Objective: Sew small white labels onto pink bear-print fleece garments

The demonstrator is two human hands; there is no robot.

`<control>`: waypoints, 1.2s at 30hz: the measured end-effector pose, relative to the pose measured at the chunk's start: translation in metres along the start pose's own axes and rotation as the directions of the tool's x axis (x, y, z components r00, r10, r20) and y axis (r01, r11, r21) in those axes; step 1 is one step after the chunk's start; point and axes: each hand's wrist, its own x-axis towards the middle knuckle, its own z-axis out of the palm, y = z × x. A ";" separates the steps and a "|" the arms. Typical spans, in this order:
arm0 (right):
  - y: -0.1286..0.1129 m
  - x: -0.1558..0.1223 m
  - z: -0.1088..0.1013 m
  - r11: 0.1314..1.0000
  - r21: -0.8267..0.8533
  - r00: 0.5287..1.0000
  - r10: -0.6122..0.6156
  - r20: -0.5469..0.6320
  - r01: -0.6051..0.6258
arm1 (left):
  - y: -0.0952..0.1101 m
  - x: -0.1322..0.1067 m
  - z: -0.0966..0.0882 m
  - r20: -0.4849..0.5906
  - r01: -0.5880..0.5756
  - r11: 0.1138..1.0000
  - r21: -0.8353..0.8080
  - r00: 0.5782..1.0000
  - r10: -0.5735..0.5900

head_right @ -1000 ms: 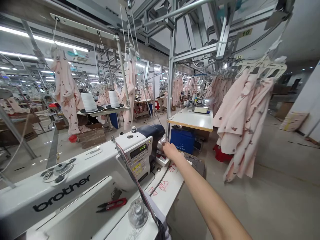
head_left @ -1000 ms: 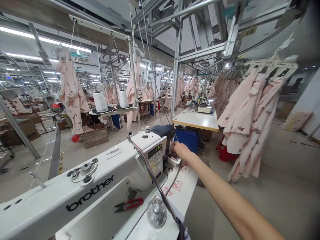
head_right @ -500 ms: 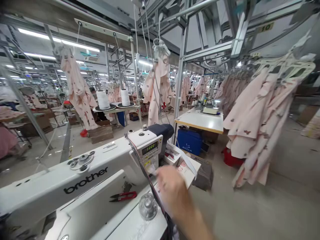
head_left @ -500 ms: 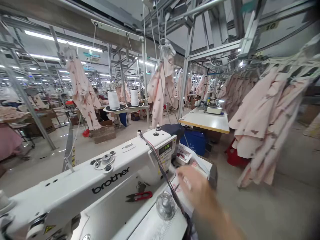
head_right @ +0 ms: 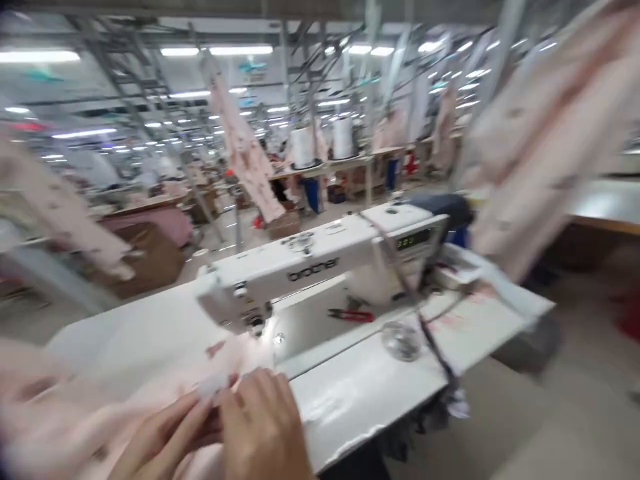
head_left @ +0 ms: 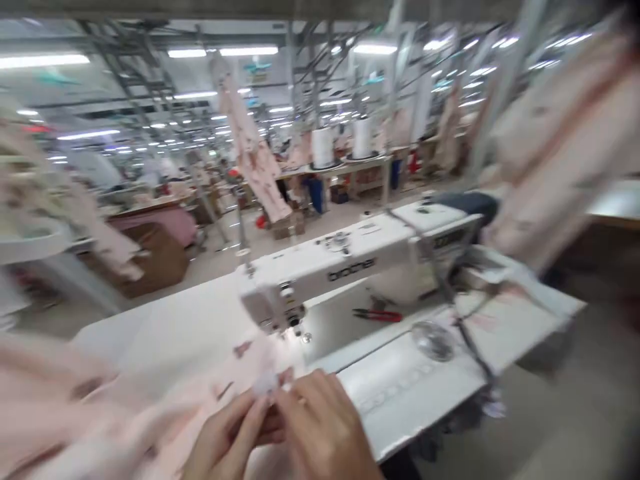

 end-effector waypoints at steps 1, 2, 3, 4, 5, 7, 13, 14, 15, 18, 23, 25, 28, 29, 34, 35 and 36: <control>0.002 0.003 -0.005 0.987 0.150 0.993 0.047 0.105 -0.062 | 0.001 -0.005 -0.009 0.040 0.061 0.996 -0.065 0.998 -0.058; 0.005 0.006 -0.010 0.950 0.275 0.973 0.086 0.213 -0.144 | 0.003 -0.009 -0.017 0.102 0.120 0.985 -0.121 0.989 -0.108; 0.010 0.009 -0.015 0.911 0.343 0.949 0.132 0.285 -0.230 | 0.007 -0.012 -0.022 0.175 0.171 0.972 -0.160 0.974 -0.143; 0.015 0.012 -0.018 0.870 0.383 0.917 0.170 0.362 -0.312 | 0.010 -0.014 -0.026 0.236 0.208 0.962 -0.177 0.958 -0.164; 0.018 0.014 -0.021 0.835 0.399 0.882 0.195 0.430 -0.379 | 0.014 -0.015 -0.028 0.272 0.220 0.963 -0.156 0.947 -0.172; 0.021 0.018 -0.021 0.777 0.402 0.803 0.213 0.556 -0.485 | 0.019 -0.017 -0.030 0.296 0.160 0.986 -0.036 0.945 -0.142; 0.019 0.013 -0.007 0.437 0.401 0.558 0.330 0.762 -0.805 | 0.020 -0.018 -0.028 0.220 0.046 0.991 0.127 0.973 -0.074; 0.020 0.012 -0.006 0.381 0.404 0.535 0.359 0.765 -0.832 | 0.019 -0.017 -0.027 0.182 0.088 0.995 0.054 0.979 -0.096; 0.021 0.010 -0.006 0.342 0.406 0.520 0.381 0.764 -0.847 | 0.017 -0.015 -0.026 0.147 0.128 0.991 -0.030 0.982 -0.122; 0.025 0.007 -0.006 0.311 0.413 0.511 0.385 0.769 -0.856 | 0.016 -0.010 -0.023 0.101 0.193 0.956 -0.223 0.980 -0.174; 0.025 0.005 -0.007 0.323 0.367 0.475 0.381 0.793 -0.872 | 0.018 -0.009 -0.022 0.120 0.208 0.948 -0.241 0.976 -0.184; 0.024 0.005 -0.006 0.292 0.360 0.456 0.412 0.789 -0.886 | 0.019 -0.009 -0.021 0.119 0.210 0.948 -0.241 0.975 -0.186; 0.024 0.004 -0.002 0.276 0.392 0.478 0.430 0.766 -0.877 | 0.017 -0.008 -0.018 0.117 0.215 0.943 -0.253 0.975 -0.191; 0.025 0.003 -0.002 0.289 0.407 0.497 0.428 0.755 -0.867 | 0.016 -0.007 -0.018 0.118 0.220 0.941 -0.257 0.974 -0.195; 0.032 -0.013 -0.005 0.570 0.365 0.637 0.399 0.660 -0.736 | 0.009 -0.007 -0.025 0.081 0.185 0.975 -0.121 0.981 -0.176; 0.032 -0.020 -0.007 0.685 0.343 0.709 0.361 0.606 -0.642 | 0.006 -0.009 -0.027 0.058 0.143 0.990 -0.015 0.988 -0.142; 0.033 -0.028 -0.008 0.797 0.314 0.783 0.289 0.550 -0.515 | 0.003 -0.010 -0.030 0.045 0.093 0.989 0.117 0.994 -0.099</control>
